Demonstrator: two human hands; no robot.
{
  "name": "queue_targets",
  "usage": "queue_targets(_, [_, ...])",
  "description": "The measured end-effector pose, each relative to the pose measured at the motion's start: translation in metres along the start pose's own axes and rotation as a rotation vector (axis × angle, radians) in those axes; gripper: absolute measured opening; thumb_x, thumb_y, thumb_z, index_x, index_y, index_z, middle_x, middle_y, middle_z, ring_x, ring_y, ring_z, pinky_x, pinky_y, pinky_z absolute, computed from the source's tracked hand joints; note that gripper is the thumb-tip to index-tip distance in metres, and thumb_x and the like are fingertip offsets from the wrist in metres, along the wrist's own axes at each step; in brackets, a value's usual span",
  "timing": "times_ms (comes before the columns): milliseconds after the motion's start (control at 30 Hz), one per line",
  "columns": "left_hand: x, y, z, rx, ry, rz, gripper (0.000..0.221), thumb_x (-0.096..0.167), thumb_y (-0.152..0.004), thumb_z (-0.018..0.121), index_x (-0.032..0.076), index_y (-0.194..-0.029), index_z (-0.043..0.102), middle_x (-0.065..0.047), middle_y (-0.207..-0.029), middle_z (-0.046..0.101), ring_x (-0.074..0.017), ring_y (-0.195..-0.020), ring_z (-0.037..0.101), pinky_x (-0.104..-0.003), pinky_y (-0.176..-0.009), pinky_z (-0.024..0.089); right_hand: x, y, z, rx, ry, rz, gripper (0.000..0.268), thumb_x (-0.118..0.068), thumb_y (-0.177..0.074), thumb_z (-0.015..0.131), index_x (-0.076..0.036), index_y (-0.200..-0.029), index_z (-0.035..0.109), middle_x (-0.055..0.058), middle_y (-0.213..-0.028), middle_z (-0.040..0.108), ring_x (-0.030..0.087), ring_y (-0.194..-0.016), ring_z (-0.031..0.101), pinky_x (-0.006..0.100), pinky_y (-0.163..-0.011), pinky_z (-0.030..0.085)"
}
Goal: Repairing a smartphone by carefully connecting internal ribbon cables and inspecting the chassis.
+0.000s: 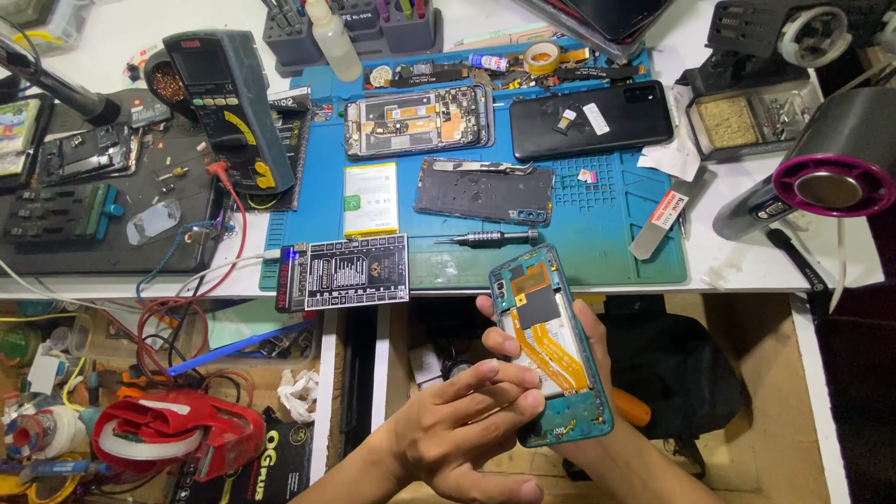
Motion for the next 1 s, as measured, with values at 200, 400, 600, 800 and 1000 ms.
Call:
queue_targets(200, [0.001,0.006,0.001,0.017,-0.124,0.04,0.035,0.038,-0.105,0.071,0.013,-0.13,0.065,-0.017,-0.122,0.077,-0.0332,-0.113,0.08,-0.049,-0.117,0.043,0.001,0.0,0.007,0.047,0.02,0.014,0.094,-0.061,-0.087,0.064,0.005,-0.149,0.038,0.01,-0.091,0.051,0.018,-0.071,0.054,0.033,-0.066,0.051])
queue_targets(400, [0.006,-0.013,-0.007,-0.1,-0.194,0.089,0.034,0.019,-0.115,0.041,0.026,-0.144,0.057,-0.017,-0.132,0.074,-0.0369,-0.118,0.084,-0.048,-0.119,0.045,0.002,0.006,-0.003,-0.008,0.092,0.143,0.097,-0.065,-0.086,0.062,-0.001,-0.154,0.036,0.015,-0.099,0.056,0.029,-0.089,0.06,0.04,-0.073,0.054])
queue_targets(600, [0.011,-0.023,-0.01,-0.204,-0.321,0.01,0.038,0.024,-0.116,0.069,0.033,-0.15,0.052,-0.011,-0.147,0.068,-0.0302,-0.123,0.085,-0.043,-0.114,0.07,0.004,0.011,-0.006,0.15,0.146,0.238,0.098,-0.071,-0.08,0.066,0.0,-0.145,0.047,0.023,-0.114,0.063,0.036,-0.103,0.068,0.051,-0.09,0.057])
queue_targets(800, [0.012,-0.044,-0.04,-0.235,-0.087,-0.149,0.043,0.008,-0.118,0.077,0.025,-0.15,0.055,-0.018,-0.15,0.059,-0.0336,-0.117,0.076,-0.042,-0.098,0.066,0.021,0.031,-0.018,0.452,0.183,0.397,0.114,-0.099,-0.066,0.053,-0.005,-0.131,0.059,0.017,-0.111,0.067,0.033,-0.094,0.069,0.05,-0.081,0.056])
queue_targets(1000, [-0.025,-0.053,-0.069,-0.211,0.351,-0.533,0.062,-0.015,-0.089,0.059,0.024,-0.137,0.054,-0.011,-0.151,0.062,-0.0249,-0.113,0.079,-0.033,-0.093,0.066,0.007,0.032,-0.01,0.662,0.589,0.397,0.115,-0.085,-0.084,0.019,0.015,-0.122,0.063,0.032,-0.11,0.067,0.042,-0.085,0.064,0.046,-0.074,0.05])
Point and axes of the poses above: each hand's wrist, its own y-axis away from the middle knuckle, its own z-axis out of the palm, x = y × z, the point moved 9 cm from there along -y, towards the middle knuckle
